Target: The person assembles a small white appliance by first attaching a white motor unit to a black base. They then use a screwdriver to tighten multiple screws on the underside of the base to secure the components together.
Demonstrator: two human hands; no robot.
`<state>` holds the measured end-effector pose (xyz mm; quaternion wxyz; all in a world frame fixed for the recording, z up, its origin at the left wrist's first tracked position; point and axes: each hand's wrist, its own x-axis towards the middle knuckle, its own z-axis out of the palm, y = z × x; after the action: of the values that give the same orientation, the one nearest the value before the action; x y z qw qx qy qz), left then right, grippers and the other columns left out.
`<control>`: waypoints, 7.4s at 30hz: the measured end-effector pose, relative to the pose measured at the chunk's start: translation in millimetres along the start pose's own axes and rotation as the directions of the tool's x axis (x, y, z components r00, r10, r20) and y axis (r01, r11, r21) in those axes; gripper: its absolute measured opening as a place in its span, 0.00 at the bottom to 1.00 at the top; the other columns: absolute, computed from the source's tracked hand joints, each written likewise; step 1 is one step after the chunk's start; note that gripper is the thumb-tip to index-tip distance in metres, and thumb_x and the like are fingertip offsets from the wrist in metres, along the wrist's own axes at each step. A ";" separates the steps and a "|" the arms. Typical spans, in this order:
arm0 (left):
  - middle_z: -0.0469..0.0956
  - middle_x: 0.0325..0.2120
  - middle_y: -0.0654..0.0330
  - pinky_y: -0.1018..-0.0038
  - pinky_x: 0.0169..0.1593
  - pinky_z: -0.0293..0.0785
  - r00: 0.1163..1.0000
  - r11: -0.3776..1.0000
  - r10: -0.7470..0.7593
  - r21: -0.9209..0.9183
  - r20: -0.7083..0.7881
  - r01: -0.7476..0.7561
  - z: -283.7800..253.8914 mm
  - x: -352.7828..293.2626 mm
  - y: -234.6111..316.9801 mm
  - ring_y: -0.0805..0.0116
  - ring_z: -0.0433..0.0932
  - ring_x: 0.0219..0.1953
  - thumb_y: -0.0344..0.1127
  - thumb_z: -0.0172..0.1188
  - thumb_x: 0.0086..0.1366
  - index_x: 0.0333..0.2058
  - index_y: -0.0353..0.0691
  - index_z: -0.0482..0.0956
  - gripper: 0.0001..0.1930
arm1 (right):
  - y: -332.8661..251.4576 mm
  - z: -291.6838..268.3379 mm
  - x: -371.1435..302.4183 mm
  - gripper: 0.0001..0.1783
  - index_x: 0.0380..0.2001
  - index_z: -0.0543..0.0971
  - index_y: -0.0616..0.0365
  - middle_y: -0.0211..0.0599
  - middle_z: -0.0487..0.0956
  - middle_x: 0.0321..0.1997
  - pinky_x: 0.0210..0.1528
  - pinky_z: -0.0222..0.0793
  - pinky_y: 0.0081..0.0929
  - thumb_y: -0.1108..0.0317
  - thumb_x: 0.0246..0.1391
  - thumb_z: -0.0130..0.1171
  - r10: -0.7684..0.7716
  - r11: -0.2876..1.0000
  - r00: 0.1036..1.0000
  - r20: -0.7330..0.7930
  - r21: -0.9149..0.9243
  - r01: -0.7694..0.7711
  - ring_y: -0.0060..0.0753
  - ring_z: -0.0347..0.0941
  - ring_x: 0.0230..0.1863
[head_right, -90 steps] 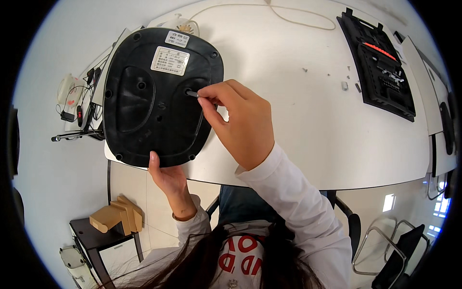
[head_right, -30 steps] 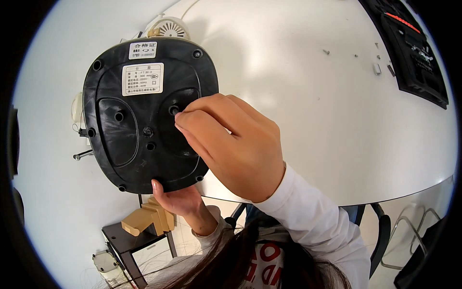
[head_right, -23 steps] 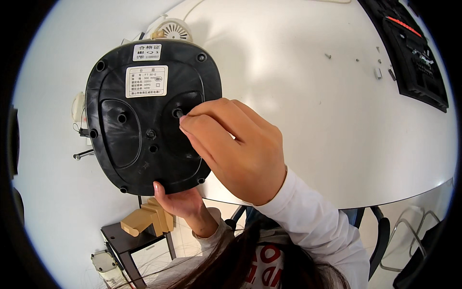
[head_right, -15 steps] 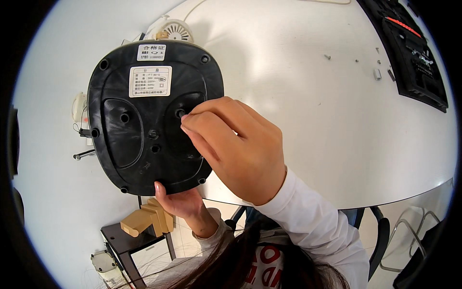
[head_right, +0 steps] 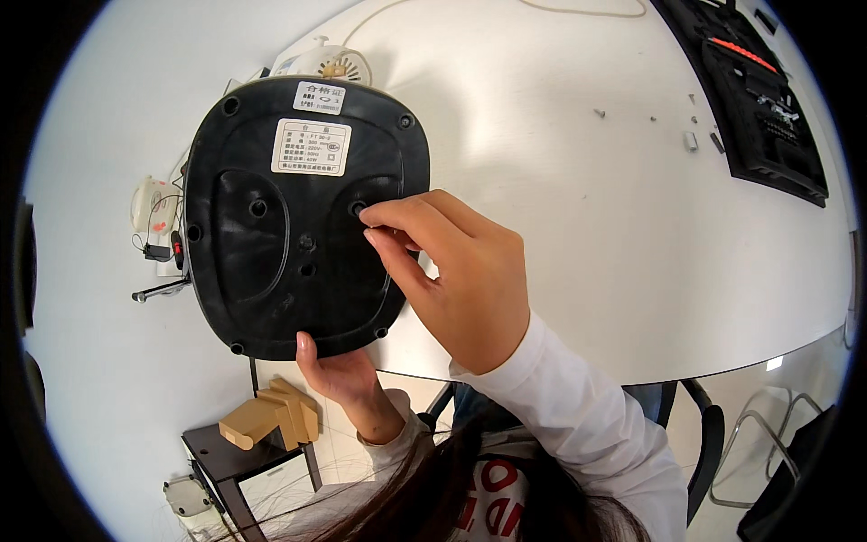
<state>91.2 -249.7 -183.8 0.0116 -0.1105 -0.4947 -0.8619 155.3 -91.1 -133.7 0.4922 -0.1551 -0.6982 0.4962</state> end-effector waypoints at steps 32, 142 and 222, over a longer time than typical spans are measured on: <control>0.65 0.52 0.55 0.69 0.58 0.58 0.997 1.000 -0.011 0.011 0.078 0.010 6.1 -0.1 1.6 0.62 0.65 0.54 0.33 0.61 0.51 0.56 0.34 0.58 0.34 | 9.3 -12.0 0.5 0.06 0.28 0.76 0.58 0.31 0.74 0.28 0.25 0.68 0.24 0.76 0.42 0.59 -0.181 0.928 0.977 0.113 -0.309 0.208 0.32 0.72 0.26; 0.64 0.53 0.54 0.69 0.59 0.59 0.994 0.996 -0.001 0.090 0.108 -0.009 4.2 -0.6 -0.2 0.62 0.65 0.54 0.29 0.57 0.53 0.57 0.33 0.57 0.33 | 0.9 -3.6 -6.6 0.07 0.36 0.74 0.57 0.36 0.74 0.26 0.26 0.65 0.27 0.69 0.52 0.54 -0.030 0.945 0.994 0.108 -0.320 0.063 0.38 0.70 0.24; 0.65 0.51 0.54 0.69 0.59 0.56 0.997 0.996 0.000 0.091 0.079 -0.007 7.9 -0.5 0.1 0.63 0.65 0.53 0.31 0.60 0.51 0.57 0.30 0.56 0.35 | 10.5 -12.4 -6.0 0.06 0.31 0.76 0.60 0.36 0.74 0.29 0.26 0.66 0.22 0.75 0.47 0.60 0.148 0.972 0.985 0.088 -0.198 -0.128 0.31 0.72 0.23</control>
<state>93.2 -243.0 -180.0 -0.0015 -0.1447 -0.5334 -0.8334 165.7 -83.9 -145.5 0.4030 -0.2244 -0.7543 0.4672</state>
